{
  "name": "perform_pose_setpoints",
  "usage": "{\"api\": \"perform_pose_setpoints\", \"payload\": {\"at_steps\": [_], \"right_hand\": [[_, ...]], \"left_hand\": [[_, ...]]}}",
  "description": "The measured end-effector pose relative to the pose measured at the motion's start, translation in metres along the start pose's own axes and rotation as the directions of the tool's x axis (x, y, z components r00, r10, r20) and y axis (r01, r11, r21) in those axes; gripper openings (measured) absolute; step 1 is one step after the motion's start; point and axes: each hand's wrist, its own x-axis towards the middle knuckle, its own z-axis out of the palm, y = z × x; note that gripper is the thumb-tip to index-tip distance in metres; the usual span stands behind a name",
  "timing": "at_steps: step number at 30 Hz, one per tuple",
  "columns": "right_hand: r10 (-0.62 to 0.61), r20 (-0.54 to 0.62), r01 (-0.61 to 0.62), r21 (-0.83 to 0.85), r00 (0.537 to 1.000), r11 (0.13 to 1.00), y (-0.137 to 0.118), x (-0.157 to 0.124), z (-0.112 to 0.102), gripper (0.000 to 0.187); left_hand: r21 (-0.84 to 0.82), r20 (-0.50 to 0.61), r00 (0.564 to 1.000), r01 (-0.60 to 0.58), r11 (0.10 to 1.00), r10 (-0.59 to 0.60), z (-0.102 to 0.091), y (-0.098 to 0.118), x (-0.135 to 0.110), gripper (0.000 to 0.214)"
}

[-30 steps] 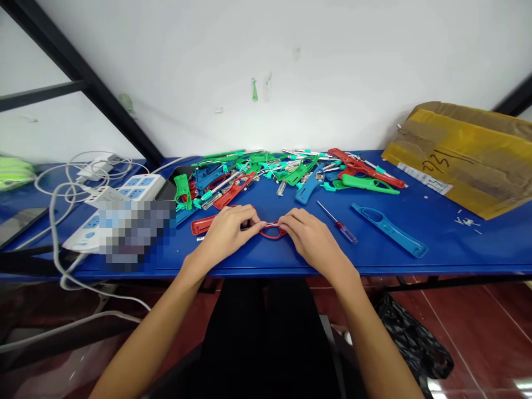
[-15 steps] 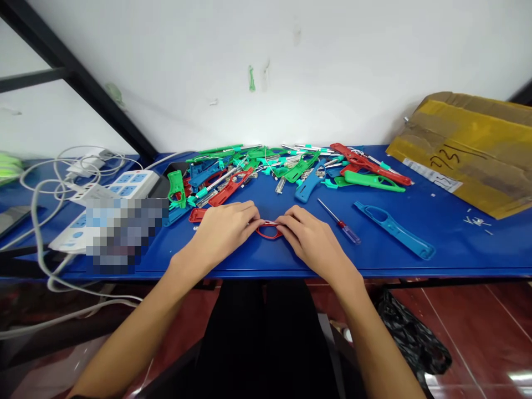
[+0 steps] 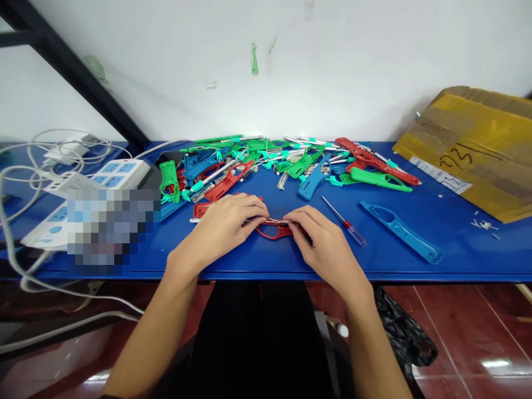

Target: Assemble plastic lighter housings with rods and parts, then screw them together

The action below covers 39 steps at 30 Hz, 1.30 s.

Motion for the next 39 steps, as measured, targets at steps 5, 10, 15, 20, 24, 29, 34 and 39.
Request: {"api": "perform_pose_setpoints", "payload": {"at_steps": [5, 10, 15, 20, 24, 29, 34, 39], "right_hand": [[-0.006, -0.008, 0.006, 0.022, 1.000, 1.000, 0.001, -0.001, 0.000, 0.016], [-0.006, -0.014, 0.006, 0.037, 1.000, 0.999, 0.000, -0.001, 0.000, 0.016], [0.009, 0.006, -0.010, 0.061, 1.000, 0.998, 0.002, -0.003, 0.001, 0.018], [0.028, 0.016, -0.029, 0.081, 0.999, 0.996, 0.000, -0.002, 0.000, 0.019], [0.043, 0.018, -0.044, 0.055, 0.999, 0.998, -0.001, -0.001, 0.001, 0.022], [-0.002, 0.013, 0.002, 0.012, 1.000, 1.000, 0.003, 0.001, 0.003, 0.023], [-0.021, 0.017, 0.021, -0.042, 1.000, 0.999, 0.001, 0.004, 0.003, 0.022], [-0.017, 0.017, 0.018, -0.044, 1.000, 0.999, 0.001, 0.004, 0.003, 0.022]], "left_hand": [[-0.076, -0.161, 0.985, -0.074, 0.994, 0.061, 0.007, 0.008, -0.022, 0.023], [-0.122, -0.232, 0.972, -0.065, 0.990, 0.036, 0.017, 0.018, -0.047, 0.029], [-0.181, -0.293, 0.956, -0.049, 0.982, -0.006, 0.006, 0.004, -0.053, 0.024], [-0.193, -0.368, 0.925, 0.025, 0.981, -0.096, -0.037, -0.031, -0.013, 0.025], [-0.072, -0.165, 0.986, 0.015, 0.997, -0.027, -0.042, -0.048, 0.066, 0.029], [0.203, -0.007, 1.000, 0.003, 0.979, -0.001, 0.004, -0.047, 0.135, 0.038], [0.182, -0.003, 1.000, 0.016, 0.983, -0.016, 0.031, -0.044, 0.143, 0.027], [0.140, -0.048, 0.997, 0.073, 0.987, -0.067, 0.024, -0.054, 0.137, 0.019]]}}
